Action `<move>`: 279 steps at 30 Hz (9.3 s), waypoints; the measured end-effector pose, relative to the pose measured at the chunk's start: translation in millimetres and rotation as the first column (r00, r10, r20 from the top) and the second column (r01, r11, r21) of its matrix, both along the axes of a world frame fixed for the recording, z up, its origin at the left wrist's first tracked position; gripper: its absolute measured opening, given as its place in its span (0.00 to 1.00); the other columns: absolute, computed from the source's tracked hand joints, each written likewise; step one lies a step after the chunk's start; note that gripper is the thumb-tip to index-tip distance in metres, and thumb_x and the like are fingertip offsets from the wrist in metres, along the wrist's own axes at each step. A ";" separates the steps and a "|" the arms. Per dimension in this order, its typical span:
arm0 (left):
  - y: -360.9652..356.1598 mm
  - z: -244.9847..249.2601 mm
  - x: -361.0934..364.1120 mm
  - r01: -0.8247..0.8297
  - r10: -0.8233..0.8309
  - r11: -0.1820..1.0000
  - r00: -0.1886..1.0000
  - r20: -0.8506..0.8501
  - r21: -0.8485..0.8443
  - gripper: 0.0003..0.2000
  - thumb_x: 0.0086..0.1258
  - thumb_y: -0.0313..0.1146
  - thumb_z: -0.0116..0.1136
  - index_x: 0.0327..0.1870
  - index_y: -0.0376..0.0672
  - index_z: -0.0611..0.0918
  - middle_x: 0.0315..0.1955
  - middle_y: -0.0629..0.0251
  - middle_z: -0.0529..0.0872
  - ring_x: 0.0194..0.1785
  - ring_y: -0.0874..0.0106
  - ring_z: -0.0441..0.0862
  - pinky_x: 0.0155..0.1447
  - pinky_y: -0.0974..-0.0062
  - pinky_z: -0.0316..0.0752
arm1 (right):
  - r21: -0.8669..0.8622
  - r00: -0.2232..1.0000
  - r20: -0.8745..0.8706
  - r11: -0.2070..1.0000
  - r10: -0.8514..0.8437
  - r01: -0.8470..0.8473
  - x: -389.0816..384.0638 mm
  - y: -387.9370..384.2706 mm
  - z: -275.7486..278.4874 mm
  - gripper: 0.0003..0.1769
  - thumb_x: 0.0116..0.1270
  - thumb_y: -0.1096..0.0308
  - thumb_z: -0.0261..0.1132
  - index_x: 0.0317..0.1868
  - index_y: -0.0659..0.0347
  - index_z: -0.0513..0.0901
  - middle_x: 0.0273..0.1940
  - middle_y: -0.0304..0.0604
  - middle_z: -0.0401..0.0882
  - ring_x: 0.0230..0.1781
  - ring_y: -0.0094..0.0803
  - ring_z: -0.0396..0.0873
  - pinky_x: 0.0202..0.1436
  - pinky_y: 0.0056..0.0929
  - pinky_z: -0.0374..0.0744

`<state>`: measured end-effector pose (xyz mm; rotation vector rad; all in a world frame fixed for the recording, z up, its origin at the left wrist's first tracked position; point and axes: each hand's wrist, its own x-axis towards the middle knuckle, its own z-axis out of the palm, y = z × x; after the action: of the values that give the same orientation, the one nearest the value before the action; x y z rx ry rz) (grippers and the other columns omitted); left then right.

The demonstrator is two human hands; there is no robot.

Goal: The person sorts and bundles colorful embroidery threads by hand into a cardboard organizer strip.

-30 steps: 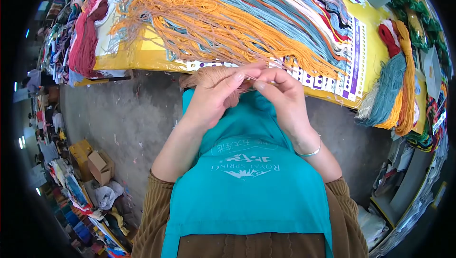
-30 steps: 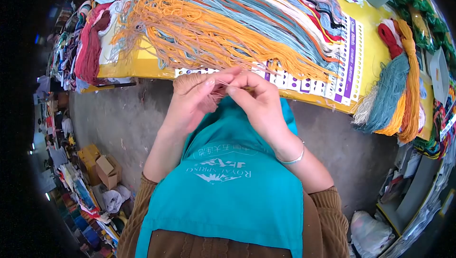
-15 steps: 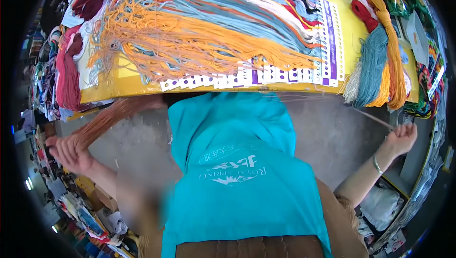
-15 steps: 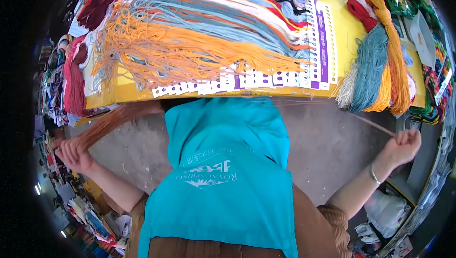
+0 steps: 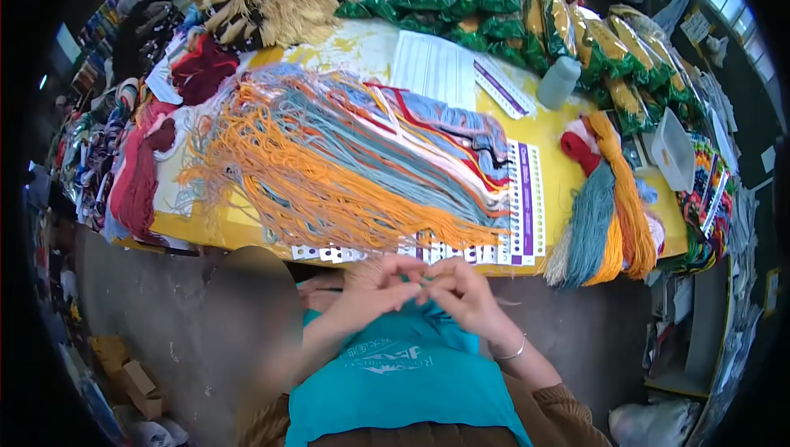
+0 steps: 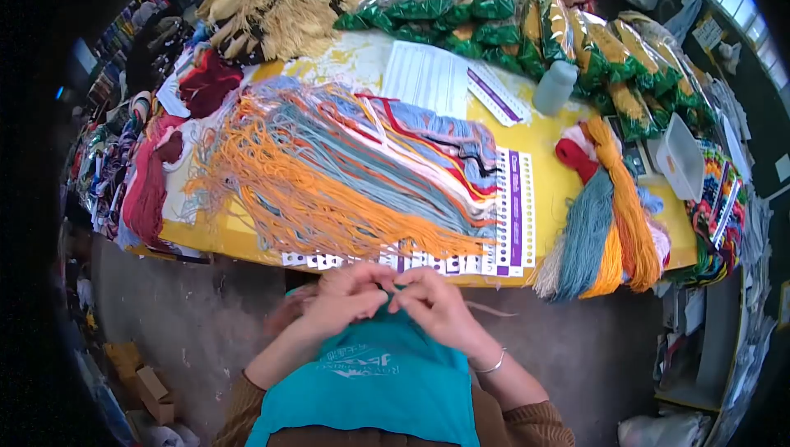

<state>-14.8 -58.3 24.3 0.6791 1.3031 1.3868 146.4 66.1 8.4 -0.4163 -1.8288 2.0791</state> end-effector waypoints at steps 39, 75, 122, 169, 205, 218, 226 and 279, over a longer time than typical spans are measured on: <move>82.8 -46.5 39.0 -0.119 0.102 0.939 0.992 -0.069 -0.321 0.08 0.69 0.27 0.58 0.45 0.35 0.78 0.25 0.69 0.80 0.17 0.85 0.72 0.15 0.85 0.57 | 0.180 0.920 0.264 0.952 -0.290 0.248 11.9 77.3 -43.0 0.06 0.71 0.72 0.63 0.43 0.67 0.81 0.33 0.38 0.83 0.27 0.15 0.74 0.30 0.20 0.74; 86.1 -40.0 30.7 -0.025 -0.043 0.949 0.977 -0.211 -0.313 0.08 0.75 0.29 0.49 0.39 0.36 0.81 0.27 0.65 0.85 0.17 0.82 0.77 0.18 0.85 0.65 | 0.151 0.925 0.249 0.955 -0.288 0.256 1.5 61.2 -41.5 0.05 0.68 0.75 0.63 0.38 0.70 0.81 0.31 0.40 0.84 0.32 0.21 0.84 0.35 0.20 0.83; 0.2 20.5 -174.9 -0.348 0.308 0.937 0.779 0.547 -0.031 0.13 0.75 0.39 0.51 0.27 0.48 0.71 0.15 0.77 0.63 0.17 0.82 0.65 0.20 0.82 0.61 | 0.284 0.888 0.420 0.957 -0.184 0.064 -7.5 77.2 -38.2 0.17 0.64 0.70 0.62 0.52 0.67 0.75 0.21 0.39 0.77 0.22 0.26 0.75 0.29 0.29 0.71; -7.9 -57.3 -103.3 -0.407 0.437 0.881 0.895 0.087 -0.240 0.18 0.81 0.43 0.42 0.52 0.38 0.80 0.28 0.63 0.86 0.19 0.79 0.77 0.21 0.82 0.67 | 0.549 0.453 0.784 0.815 -0.424 -0.187 110.0 71.6 -331.1 0.11 0.70 0.67 0.59 0.43 0.67 0.82 0.34 0.49 0.84 0.33 0.32 0.81 0.38 0.33 0.79; 6.5 10.9 78.4 -0.224 0.127 0.961 0.878 0.461 0.162 0.18 0.80 0.33 0.44 0.63 0.33 0.77 0.49 0.60 0.83 0.46 0.77 0.79 0.50 0.79 0.75 | -0.173 0.999 0.037 0.984 -0.027 0.033 23.7 -18.9 15.0 0.04 0.71 0.72 0.63 0.41 0.64 0.82 0.34 0.35 0.81 0.30 0.19 0.76 0.33 0.19 0.74; 26.0 -29.0 24.7 -0.198 -0.011 0.944 0.781 0.625 0.264 0.20 0.80 0.40 0.44 0.61 0.35 0.77 0.42 0.64 0.83 0.42 0.75 0.80 0.45 0.77 0.74 | -0.631 0.990 0.047 0.764 -0.133 0.133 -20.8 14.9 3.9 0.07 0.68 0.67 0.63 0.38 0.62 0.83 0.31 0.38 0.84 0.21 0.20 0.72 0.20 0.16 0.65; 38.7 -17.8 13.6 -0.344 0.228 0.928 0.833 0.505 0.147 0.15 0.75 0.28 0.53 0.59 0.34 0.78 0.41 0.65 0.82 0.41 0.78 0.80 0.41 0.81 0.75 | -0.220 0.970 0.153 0.950 -0.189 0.220 -36.9 23.3 7.9 0.05 0.70 0.70 0.64 0.39 0.62 0.82 0.30 0.40 0.85 0.18 0.18 0.73 0.18 0.14 0.66; -2.3 -20.5 32.1 -0.163 0.119 0.986 0.849 0.514 0.043 0.09 0.77 0.33 0.51 0.49 0.40 0.80 0.26 0.71 0.76 0.17 0.85 0.61 0.20 0.85 0.57 | -0.056 0.989 0.140 0.998 0.046 -0.038 52.2 79.6 13.9 0.16 0.72 0.78 0.56 0.58 0.61 0.68 0.35 0.42 0.84 0.39 0.23 0.79 0.45 0.22 0.75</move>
<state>17.3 -60.6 3.7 0.2371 0.8817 1.6132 198.6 145.7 22.3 -0.5567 -1.8789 2.1809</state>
